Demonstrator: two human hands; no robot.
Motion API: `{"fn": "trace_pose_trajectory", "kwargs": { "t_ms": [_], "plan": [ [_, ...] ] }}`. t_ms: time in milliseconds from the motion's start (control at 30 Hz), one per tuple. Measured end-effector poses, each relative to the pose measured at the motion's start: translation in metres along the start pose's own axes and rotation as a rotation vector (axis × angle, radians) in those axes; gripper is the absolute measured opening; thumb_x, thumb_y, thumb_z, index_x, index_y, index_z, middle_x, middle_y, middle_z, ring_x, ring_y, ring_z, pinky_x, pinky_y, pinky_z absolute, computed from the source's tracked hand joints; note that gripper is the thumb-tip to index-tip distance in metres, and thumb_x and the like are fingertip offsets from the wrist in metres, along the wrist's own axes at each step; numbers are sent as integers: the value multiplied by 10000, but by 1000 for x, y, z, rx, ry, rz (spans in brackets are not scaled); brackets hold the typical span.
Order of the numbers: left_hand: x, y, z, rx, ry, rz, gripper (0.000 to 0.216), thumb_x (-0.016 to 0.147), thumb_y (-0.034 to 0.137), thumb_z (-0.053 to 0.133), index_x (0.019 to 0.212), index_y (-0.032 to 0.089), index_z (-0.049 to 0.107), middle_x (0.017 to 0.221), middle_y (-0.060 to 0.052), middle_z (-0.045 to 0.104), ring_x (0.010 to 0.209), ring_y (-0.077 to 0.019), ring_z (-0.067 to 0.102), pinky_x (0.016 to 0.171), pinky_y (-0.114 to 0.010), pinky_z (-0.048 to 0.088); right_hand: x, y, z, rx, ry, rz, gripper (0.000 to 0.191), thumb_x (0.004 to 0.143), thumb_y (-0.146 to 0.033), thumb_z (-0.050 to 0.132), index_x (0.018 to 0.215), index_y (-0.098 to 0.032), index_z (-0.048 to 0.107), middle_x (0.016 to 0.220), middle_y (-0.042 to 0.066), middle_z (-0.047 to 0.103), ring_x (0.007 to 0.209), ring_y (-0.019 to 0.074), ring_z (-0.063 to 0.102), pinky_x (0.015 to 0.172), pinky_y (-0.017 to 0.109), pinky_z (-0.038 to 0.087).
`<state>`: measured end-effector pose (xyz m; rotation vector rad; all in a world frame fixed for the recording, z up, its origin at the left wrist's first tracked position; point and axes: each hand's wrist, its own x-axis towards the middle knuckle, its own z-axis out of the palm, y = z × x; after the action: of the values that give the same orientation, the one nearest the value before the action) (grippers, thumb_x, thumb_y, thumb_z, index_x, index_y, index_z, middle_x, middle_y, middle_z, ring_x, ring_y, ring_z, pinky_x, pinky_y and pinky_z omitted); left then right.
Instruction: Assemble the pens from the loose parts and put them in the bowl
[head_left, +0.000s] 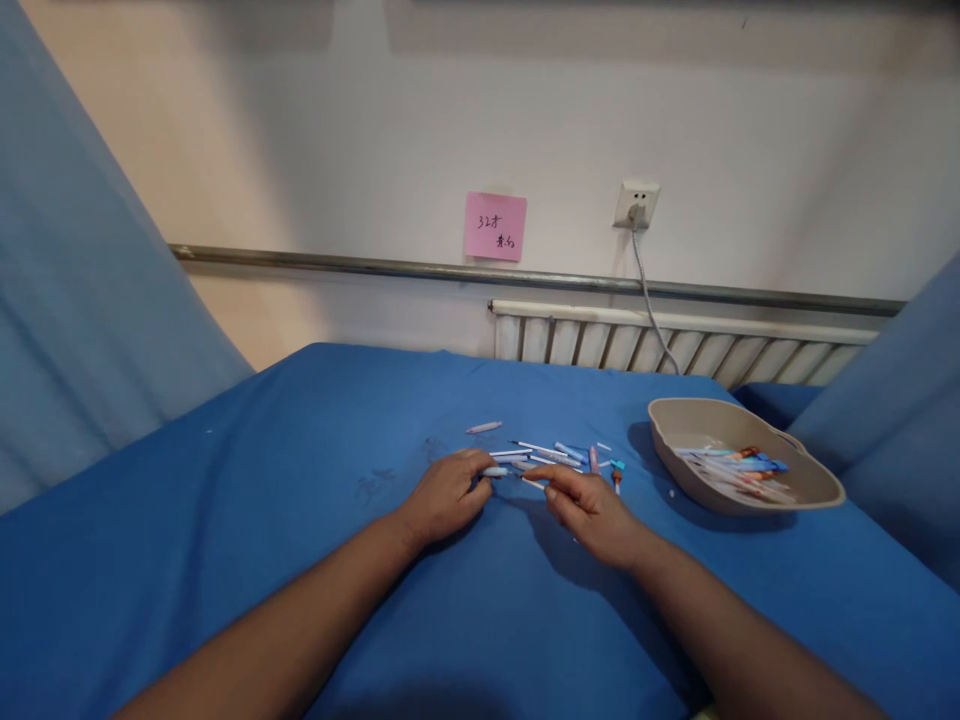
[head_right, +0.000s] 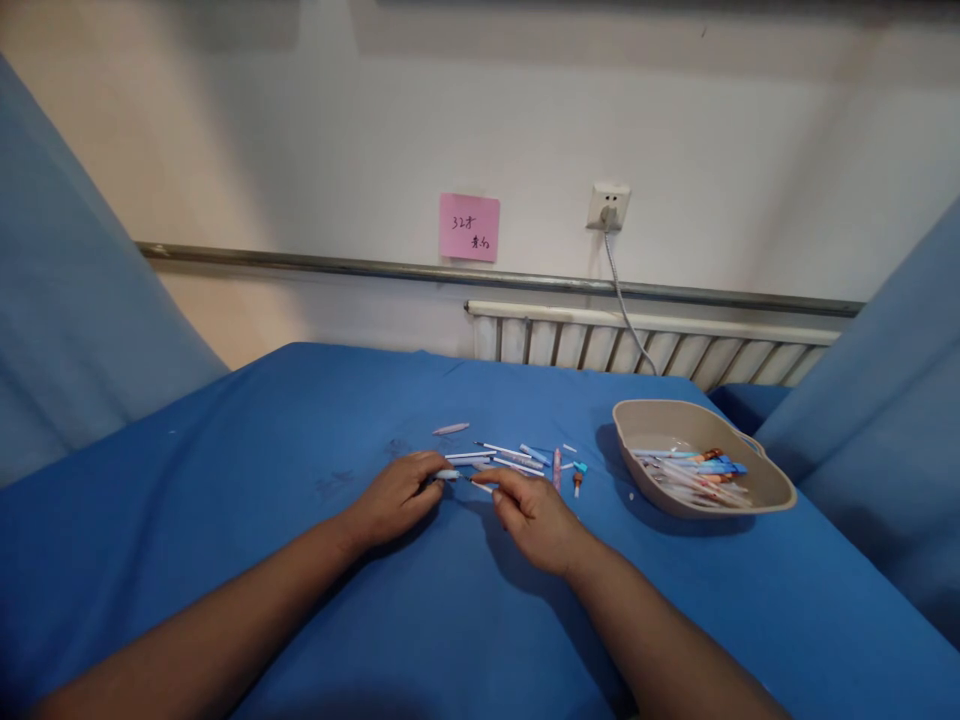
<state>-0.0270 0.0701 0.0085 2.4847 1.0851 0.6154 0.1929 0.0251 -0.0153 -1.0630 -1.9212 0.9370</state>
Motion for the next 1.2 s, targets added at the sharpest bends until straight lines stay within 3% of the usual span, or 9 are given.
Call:
{"fn": "trace_pose_trajectory", "kwargs": {
  "t_ms": [233,367,467,567,733,900,1000,1100,1200],
  "plan": [
    [-2,4,2,106,-33,39,188,798,135,448,860,185,618,803,-41,612,795,-210,548,736,-287,378,-1,-2,1,-54,-30,-9,322,896,-238,402,1150,-214,597,578,-54,452,514,100,402,487,203,310],
    [-4,13,3,121,-64,78,167,795,155,482,872,191,627,814,-49,623,794,-218,547,726,-290,378,0,-3,3,-98,-1,-3,246,889,-270,437,1020,-196,632,595,-39,507,549,113,457,514,215,340],
    [-4,17,5,71,-77,85,187,846,195,467,944,200,627,883,-59,642,845,-226,558,762,-299,384,2,0,4,-103,143,33,230,893,-331,450,887,-186,628,657,-14,576,601,129,516,569,236,387],
    [-5,17,9,-4,-115,79,210,889,233,442,987,208,626,919,-59,658,857,-226,579,768,-299,395,4,3,3,-49,250,81,292,916,-392,409,885,-182,609,728,7,607,646,141,563,600,250,422],
    [-9,20,25,-164,-157,94,199,890,295,479,981,242,648,911,-44,686,837,-224,613,746,-286,423,3,0,6,-69,185,62,338,936,-407,368,837,-186,604,691,6,598,655,151,567,613,261,433],
    [-16,41,32,-262,-237,42,210,893,306,475,1008,230,634,924,-52,689,836,-230,624,730,-283,437,1,-10,21,-78,241,-53,325,958,-382,333,1003,-192,593,968,61,627,940,185,573,831,316,440],
    [-20,54,33,-359,-254,9,248,916,318,436,1087,226,591,988,-62,669,864,-220,613,746,-280,432,-2,-12,27,-45,256,-38,353,967,-393,301,1059,-196,578,1017,73,619,990,190,564,874,332,439],
    [-22,59,36,-484,-298,-20,260,933,343,395,1000,206,605,860,-45,640,731,-177,567,660,-255,422,-5,-13,32,-18,199,11,392,965,-440,283,1080,-201,572,1026,77,627,998,194,573,890,344,447],
    [-22,57,41,-624,-349,-55,291,931,385,394,869,184,596,658,8,514,575,-128,444,549,-227,371,-6,-14,34,31,138,37,448,950,-507,276,1096,-205,573,1046,81,637,1011,199,580,908,356,445]
  ]
}}
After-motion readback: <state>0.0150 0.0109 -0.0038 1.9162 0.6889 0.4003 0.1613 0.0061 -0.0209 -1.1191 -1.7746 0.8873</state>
